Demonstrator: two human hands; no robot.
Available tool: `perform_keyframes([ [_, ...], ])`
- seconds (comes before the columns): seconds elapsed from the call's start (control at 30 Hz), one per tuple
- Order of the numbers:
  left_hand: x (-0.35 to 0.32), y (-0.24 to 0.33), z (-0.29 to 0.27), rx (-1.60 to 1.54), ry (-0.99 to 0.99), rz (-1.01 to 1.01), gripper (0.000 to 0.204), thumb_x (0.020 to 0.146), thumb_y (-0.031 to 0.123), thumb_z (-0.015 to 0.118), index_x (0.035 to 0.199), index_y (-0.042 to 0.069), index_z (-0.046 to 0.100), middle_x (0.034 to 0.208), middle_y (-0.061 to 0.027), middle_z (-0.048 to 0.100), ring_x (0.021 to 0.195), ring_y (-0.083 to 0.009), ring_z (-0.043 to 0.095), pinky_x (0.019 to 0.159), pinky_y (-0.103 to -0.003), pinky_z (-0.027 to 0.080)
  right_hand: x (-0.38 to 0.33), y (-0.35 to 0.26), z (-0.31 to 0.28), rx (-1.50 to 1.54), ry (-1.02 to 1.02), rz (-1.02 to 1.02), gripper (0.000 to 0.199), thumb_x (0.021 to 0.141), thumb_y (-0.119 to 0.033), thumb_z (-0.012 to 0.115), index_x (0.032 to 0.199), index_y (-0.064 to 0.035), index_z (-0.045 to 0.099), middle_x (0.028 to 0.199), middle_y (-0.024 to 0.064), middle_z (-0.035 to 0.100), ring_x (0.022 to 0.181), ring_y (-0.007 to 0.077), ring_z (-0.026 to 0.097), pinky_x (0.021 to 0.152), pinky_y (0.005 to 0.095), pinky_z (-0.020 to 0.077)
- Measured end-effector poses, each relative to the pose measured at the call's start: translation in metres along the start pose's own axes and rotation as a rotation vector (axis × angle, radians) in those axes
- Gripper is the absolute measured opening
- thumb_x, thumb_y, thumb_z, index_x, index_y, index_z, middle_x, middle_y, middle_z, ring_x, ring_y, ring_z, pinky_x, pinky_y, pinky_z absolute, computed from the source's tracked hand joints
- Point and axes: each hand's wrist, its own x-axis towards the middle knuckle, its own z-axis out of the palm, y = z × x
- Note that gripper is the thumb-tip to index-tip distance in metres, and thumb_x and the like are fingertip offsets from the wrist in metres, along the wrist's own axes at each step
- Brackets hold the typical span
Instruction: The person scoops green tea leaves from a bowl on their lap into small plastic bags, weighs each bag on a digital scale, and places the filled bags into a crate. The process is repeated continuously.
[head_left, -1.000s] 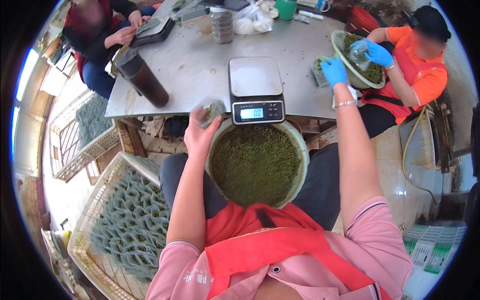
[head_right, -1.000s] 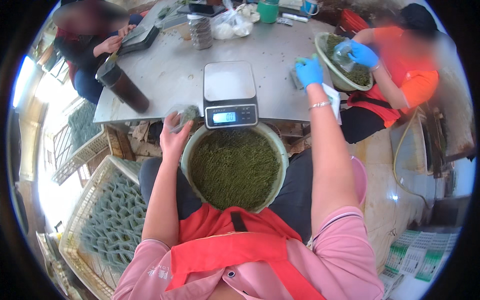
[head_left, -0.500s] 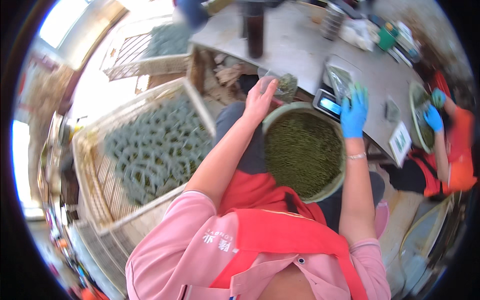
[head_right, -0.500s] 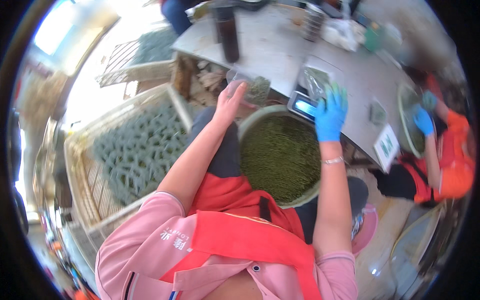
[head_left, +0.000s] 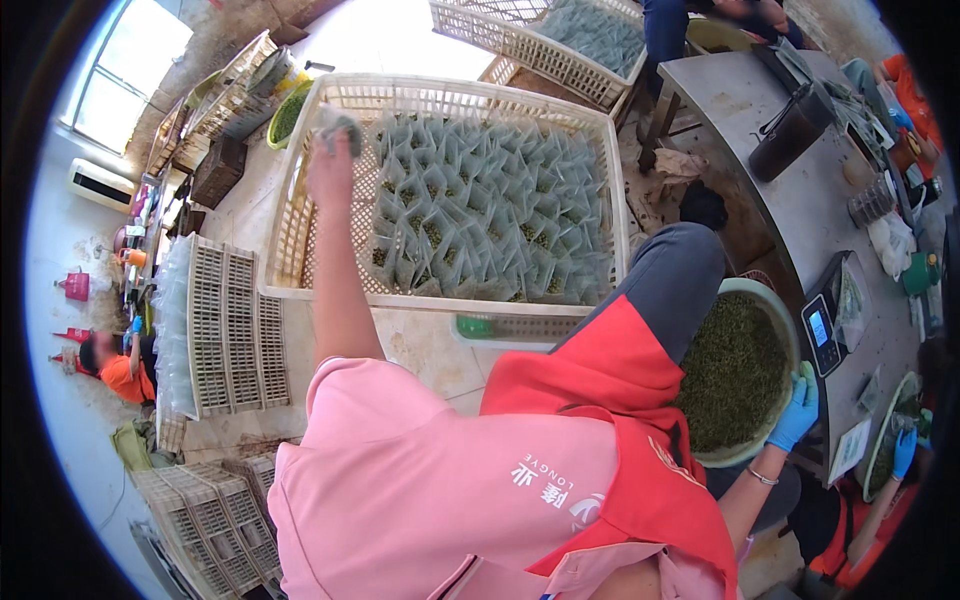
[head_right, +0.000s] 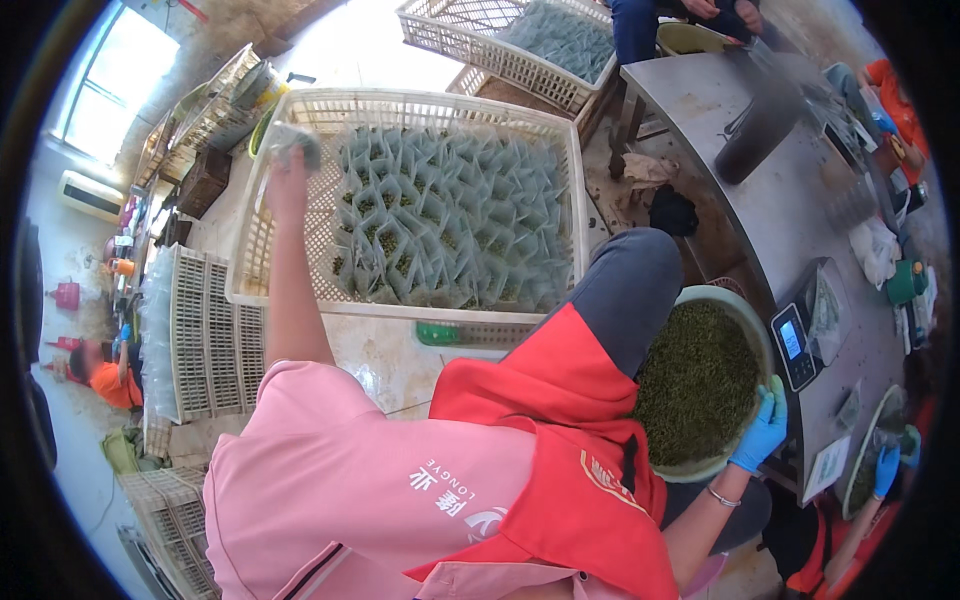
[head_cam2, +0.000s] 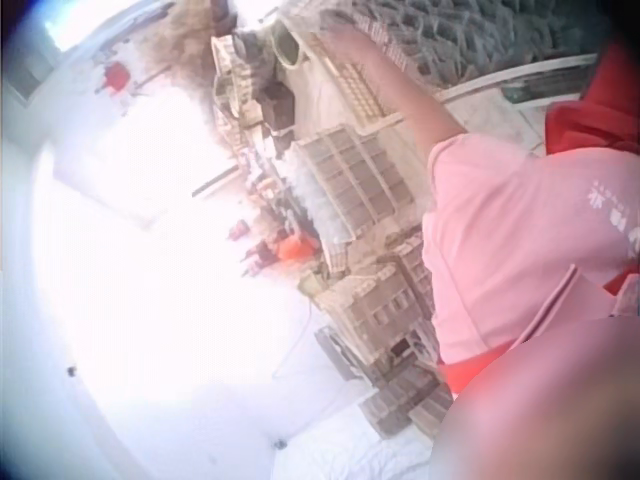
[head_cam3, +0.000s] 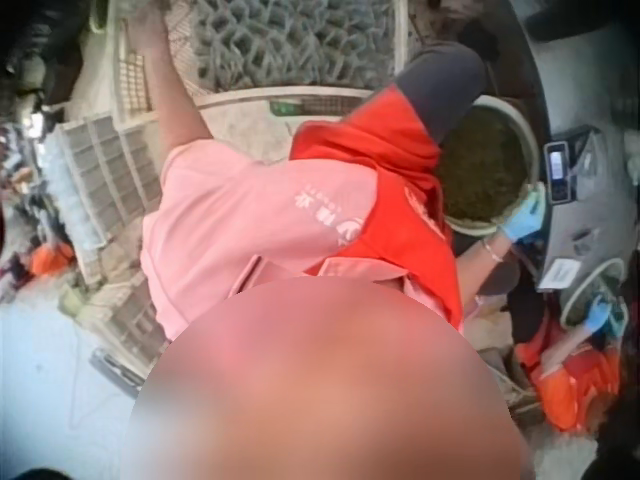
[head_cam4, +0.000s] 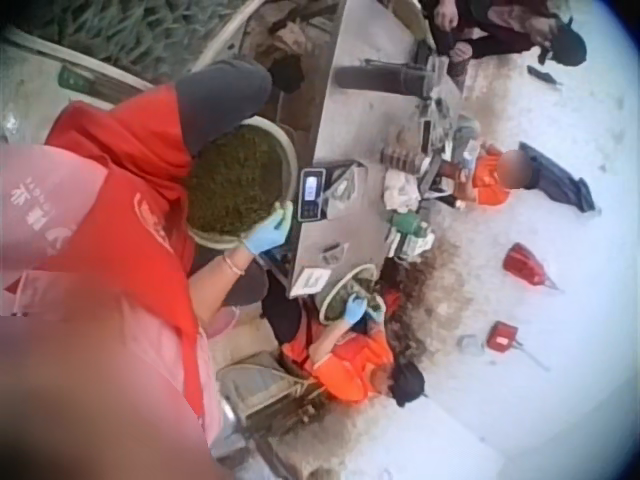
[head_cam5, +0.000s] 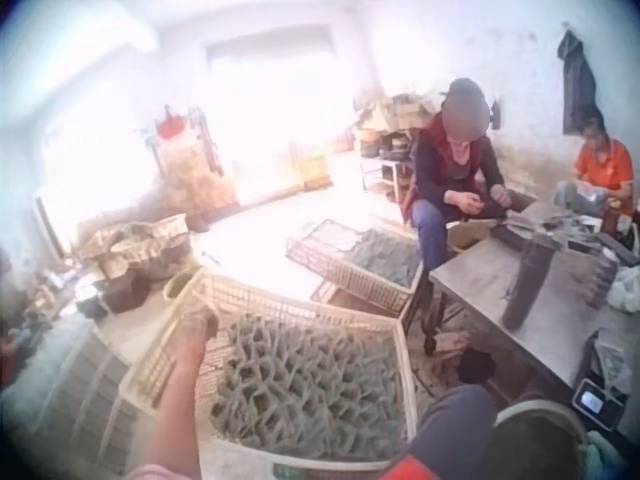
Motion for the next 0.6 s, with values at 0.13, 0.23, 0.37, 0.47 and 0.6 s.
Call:
perform_keyframes([
  [0.13,0.03,-0.091,0.057,0.025,-0.134,-0.131,0.058,0.085,0.049,0.043,0.114,-0.001,0.051,0.111,-0.0233,0.058,0.103,-0.0374,0.055,0.089,-0.043,0.041,-0.005,-0.008,0.021,0.026,-0.085,-0.022,0.027,0.091,-0.004,0.048,0.116,0.0027,0.056,0.114,0.0112,0.059,0.098,0.0171,0.058,0.086,0.0289,0.0482],
  [0.23,0.023,-0.09,0.086,0.138,-0.343,-0.065,0.058,0.083,0.044,0.044,0.118,-0.001,0.047,0.113,-0.0255,0.056,0.104,-0.0402,0.053,0.092,-0.043,0.04,-0.008,-0.003,0.026,-0.033,-0.128,-0.018,0.028,0.09,-0.004,0.049,0.116,0.0023,0.056,0.114,0.0114,0.059,0.099,0.0172,0.058,0.085,0.0286,0.0483],
  [0.37,0.02,-0.093,0.105,0.161,-0.588,0.038,0.066,0.081,0.042,0.047,0.13,-0.001,0.035,0.122,-0.0276,0.049,0.112,-0.0419,0.048,0.099,-0.042,0.035,-0.031,0.009,0.04,-0.334,-0.288,-0.009,0.035,0.086,-0.005,0.054,0.12,0.001,0.053,0.117,0.0127,0.059,0.102,0.0196,0.058,0.09,0.0302,0.0442],
  [0.47,0.019,-0.078,0.085,0.088,-0.637,-0.027,0.078,0.082,0.049,0.049,0.138,-0.001,0.025,0.133,-0.0261,0.04,0.125,-0.0358,0.038,0.105,-0.039,0.028,-0.049,0.045,0.048,-0.515,-0.341,0.15,0.042,0.081,-0.013,0.061,0.121,-0.0036,0.054,0.114,0.0165,0.059,0.1,0.0253,0.06,0.087,0.0337,0.0453],
  [0.6,-0.014,-0.004,0.074,0.117,-0.05,0.518,0.069,0.084,0.044,0.053,0.128,-0.007,0.038,0.129,-0.0228,0.045,0.117,-0.0348,0.046,0.097,-0.04,0.037,-0.061,0.027,0.067,-0.893,-0.406,0.265,0.05,0.076,-0.034,0.064,0.115,-0.0044,0.057,0.111,0.0187,0.059,0.101,0.0332,0.058,0.087,0.0415,0.0451],
])
